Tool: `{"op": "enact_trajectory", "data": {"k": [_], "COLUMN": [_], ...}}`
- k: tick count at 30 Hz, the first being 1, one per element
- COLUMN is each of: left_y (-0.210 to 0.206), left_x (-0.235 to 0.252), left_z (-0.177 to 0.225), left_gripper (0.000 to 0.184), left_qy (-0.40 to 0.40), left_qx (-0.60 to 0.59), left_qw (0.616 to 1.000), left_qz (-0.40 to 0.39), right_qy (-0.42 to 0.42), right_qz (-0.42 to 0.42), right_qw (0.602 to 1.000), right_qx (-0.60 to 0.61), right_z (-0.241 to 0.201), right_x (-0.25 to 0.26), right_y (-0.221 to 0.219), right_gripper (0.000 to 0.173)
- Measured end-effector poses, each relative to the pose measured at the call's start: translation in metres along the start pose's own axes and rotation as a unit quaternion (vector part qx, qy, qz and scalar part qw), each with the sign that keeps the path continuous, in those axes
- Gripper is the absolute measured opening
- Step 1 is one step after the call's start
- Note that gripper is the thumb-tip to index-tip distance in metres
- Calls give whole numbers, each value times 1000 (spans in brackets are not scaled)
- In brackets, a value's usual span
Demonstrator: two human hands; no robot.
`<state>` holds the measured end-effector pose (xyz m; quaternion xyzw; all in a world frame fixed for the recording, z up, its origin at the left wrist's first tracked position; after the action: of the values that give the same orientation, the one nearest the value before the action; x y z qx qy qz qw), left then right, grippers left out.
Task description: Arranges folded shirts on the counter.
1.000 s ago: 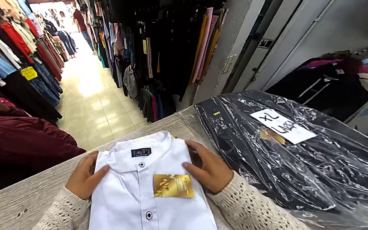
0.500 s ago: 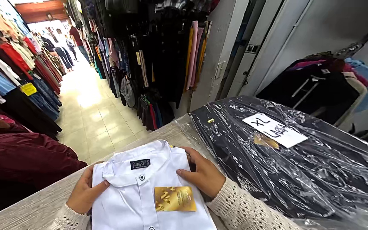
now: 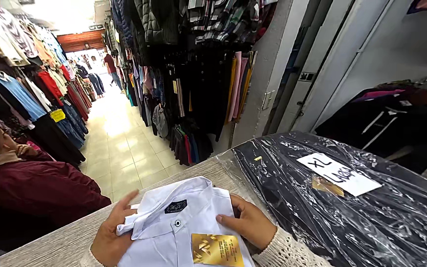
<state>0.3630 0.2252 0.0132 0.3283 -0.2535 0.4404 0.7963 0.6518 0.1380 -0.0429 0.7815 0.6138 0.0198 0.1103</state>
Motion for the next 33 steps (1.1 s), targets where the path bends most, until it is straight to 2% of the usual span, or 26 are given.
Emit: {"op": "enact_trajectory", "data": {"k": [2,3,5,7,8,10,12,13,15,17,19,23,30,32,33], "left_y": [-7,-10,-15,-22,-26,-32,-33,-32,-31,-33,-37,-40,-39,-30,-22], "left_x": [1,1,-1,-2,-3,-3,-6,-10,-15,-13,-12,-16,-17,-15,-16], "left_z": [12,19,30,43,47,57,62,63,67,76,82,80,85,78,67], "left_gripper": [24,27,25,22,21,20,22,24,27,24,27,25,27,26,26], "left_qy": [-13,-20,-31,-44,-46,-39,-13,9,41,11,-6,12,3,4,23], "left_qx": [-82,-136,-227,-315,-353,-394,-388,-368,-334,-313,-326,-346,-345,-348,-340], "left_qw": [995,987,961,920,897,871,871,878,885,882,864,845,844,860,876], "left_qz": [-54,-88,-154,-230,-261,-291,-300,-308,-321,-353,-383,-408,-411,-375,-341], "right_qy": [13,23,67,105,128,169,238,282,348,376,381,381,368,330,296], "right_qz": [17,19,28,16,-14,-94,-168,-221,-292,-334,-364,-382,-390,-335,-272], "right_qw": [1000,999,997,994,991,980,956,934,891,864,850,842,844,882,915], "right_qx": [16,21,6,15,38,38,24,23,20,23,24,4,-6,-1,-7], "right_z": [0,-2,-6,-13,-18,-26,-30,-34,-48,-58,-58,-58,-54,-47,-39], "right_x": [-1,-1,-1,-3,-8,-21,-37,-46,-63,-74,-78,-81,-81,-73,-64], "right_y": [2,3,5,3,0,-7,-12,-15,-19,-23,-27,-30,-32,-28,-24], "right_gripper": [45,60,88,97,93,71,36,26,22,22,23,23,23,28,33]}}
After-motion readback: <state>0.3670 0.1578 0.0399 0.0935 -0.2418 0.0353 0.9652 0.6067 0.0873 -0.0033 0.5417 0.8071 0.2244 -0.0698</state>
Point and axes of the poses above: each hand's wrist, its own x-axis towards the middle knuckle, its own y-axis out of the back of the hand, z = x × y, the point moved 9 cm from there along x, towards the middle knuckle, and after that the axes turned 7 degrees about -y, right-handed, at the moved point
